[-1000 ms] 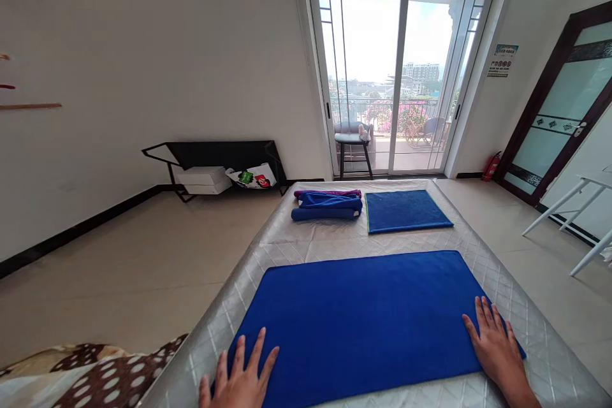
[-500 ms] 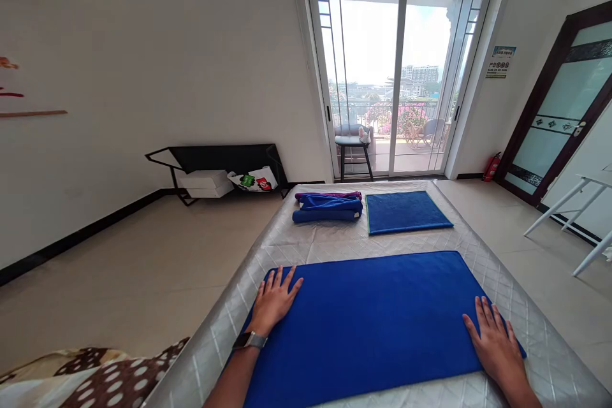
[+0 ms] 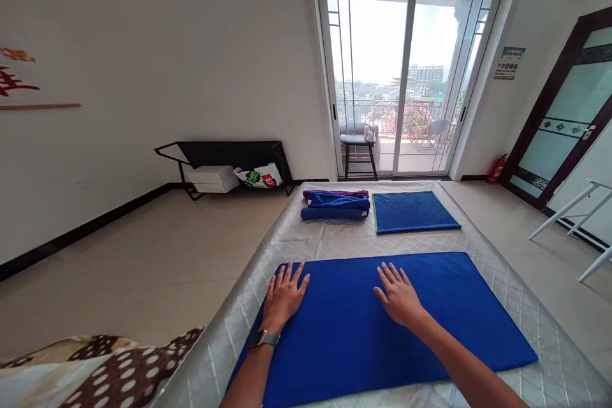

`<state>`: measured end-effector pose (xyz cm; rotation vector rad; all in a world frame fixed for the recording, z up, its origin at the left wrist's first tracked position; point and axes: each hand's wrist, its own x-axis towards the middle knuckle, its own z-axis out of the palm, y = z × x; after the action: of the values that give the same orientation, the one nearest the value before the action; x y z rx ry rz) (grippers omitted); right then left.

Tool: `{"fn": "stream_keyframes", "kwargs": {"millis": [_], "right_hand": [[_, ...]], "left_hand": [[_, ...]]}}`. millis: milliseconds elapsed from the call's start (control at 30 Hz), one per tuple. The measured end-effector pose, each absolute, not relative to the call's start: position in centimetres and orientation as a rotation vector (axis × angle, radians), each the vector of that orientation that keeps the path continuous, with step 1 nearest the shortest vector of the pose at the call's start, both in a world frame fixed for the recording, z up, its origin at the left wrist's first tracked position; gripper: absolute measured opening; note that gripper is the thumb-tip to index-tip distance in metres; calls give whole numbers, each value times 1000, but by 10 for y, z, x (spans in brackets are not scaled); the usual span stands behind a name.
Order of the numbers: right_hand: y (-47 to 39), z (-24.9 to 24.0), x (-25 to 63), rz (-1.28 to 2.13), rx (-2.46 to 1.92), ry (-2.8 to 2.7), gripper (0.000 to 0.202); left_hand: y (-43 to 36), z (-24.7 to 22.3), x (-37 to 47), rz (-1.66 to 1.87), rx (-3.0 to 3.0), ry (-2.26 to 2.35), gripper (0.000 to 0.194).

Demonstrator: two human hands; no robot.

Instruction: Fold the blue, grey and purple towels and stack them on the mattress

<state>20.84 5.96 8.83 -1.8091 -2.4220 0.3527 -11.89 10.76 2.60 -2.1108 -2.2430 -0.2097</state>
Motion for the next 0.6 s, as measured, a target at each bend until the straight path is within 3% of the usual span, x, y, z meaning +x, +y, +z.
{"fn": "stream_keyframes", "kwargs": {"millis": [167,467,600], "right_hand": [[74,70,205,360,-1852,-2406,64],[88,70,373,93,-2451,-1977,64],[92,62,404,84,-2510,-1886,65]], "left_hand": [[106,33,-116,-160,-2111,-2260,58],[107,28,-120,-187,-2122,-2238,57],[110,23,-126,-309,-2093,-2229,54]]}}
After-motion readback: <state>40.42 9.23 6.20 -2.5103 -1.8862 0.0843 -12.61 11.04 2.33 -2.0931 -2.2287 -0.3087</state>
